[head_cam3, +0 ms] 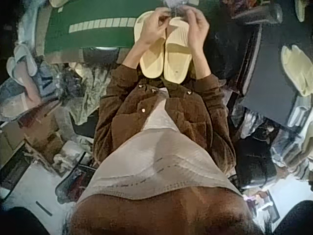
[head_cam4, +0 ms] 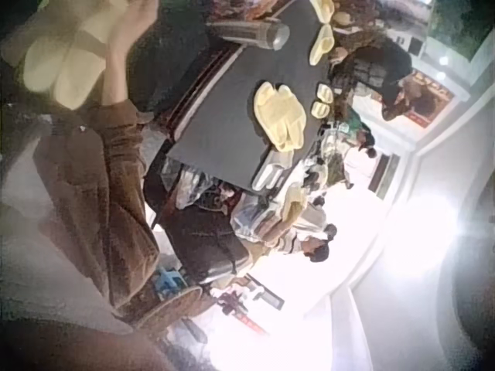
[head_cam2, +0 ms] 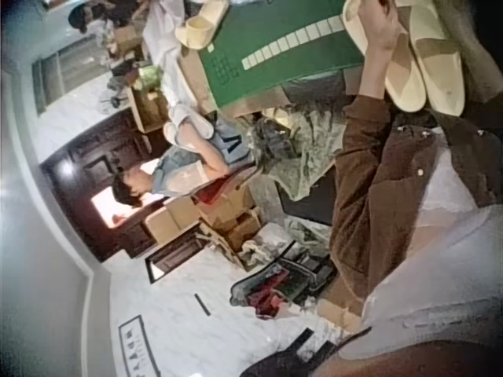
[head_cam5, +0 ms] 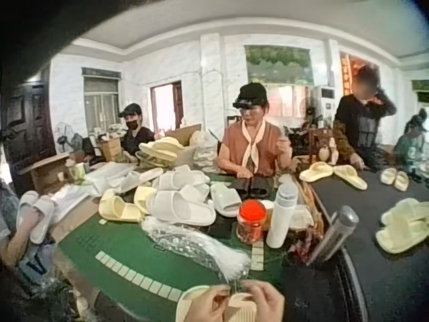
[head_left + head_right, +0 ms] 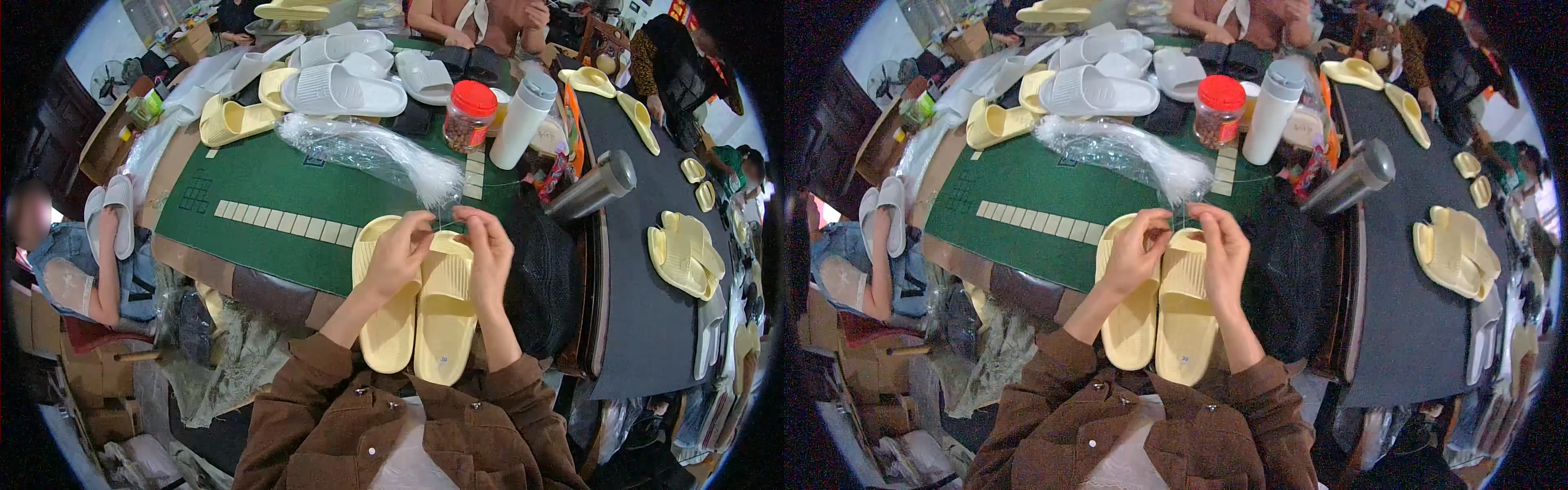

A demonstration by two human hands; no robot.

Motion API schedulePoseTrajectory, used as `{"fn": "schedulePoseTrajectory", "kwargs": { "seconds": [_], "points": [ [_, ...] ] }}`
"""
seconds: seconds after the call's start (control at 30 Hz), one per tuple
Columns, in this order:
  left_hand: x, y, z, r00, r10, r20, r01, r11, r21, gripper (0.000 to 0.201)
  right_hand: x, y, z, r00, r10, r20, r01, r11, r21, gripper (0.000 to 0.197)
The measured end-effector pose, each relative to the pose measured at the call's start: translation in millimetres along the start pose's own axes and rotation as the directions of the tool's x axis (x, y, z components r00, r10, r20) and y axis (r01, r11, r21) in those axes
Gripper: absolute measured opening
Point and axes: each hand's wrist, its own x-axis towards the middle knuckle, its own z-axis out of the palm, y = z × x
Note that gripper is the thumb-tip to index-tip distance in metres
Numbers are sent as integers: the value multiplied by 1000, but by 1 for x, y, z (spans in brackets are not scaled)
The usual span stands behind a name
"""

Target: The person assembles pairs of plastic slippers by hand at a workbench. They pick up individual slipper halves, align them, and press them together to form complete pairs. The person handles multiple pairs in yellow, black, and white, moving finished pairs aside and retrieving new ones from piles on the table.

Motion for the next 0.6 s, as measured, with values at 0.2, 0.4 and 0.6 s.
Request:
{"fn": "schedulePoseTrajectory", "kwargs": {
  "seconds": [0.2, 0.4, 0.6],
  "points": [
    [-1, -7, 1, 992, 114, -47, -110, 990, 85, 13, -18, -71, -30, 968, -159, -193, 216, 920, 326, 20],
    [1, 1, 2, 995, 99, -3, -98, 991, 90, 12, -46, -136, -82, 637, -575, -514, 634, 769, -74, 16],
    [0, 18, -8, 981, 193, -15, -188, 969, 157, 16, -72, -157, -155, 174, -902, -395, 625, 411, -663, 23]
  ]
}}
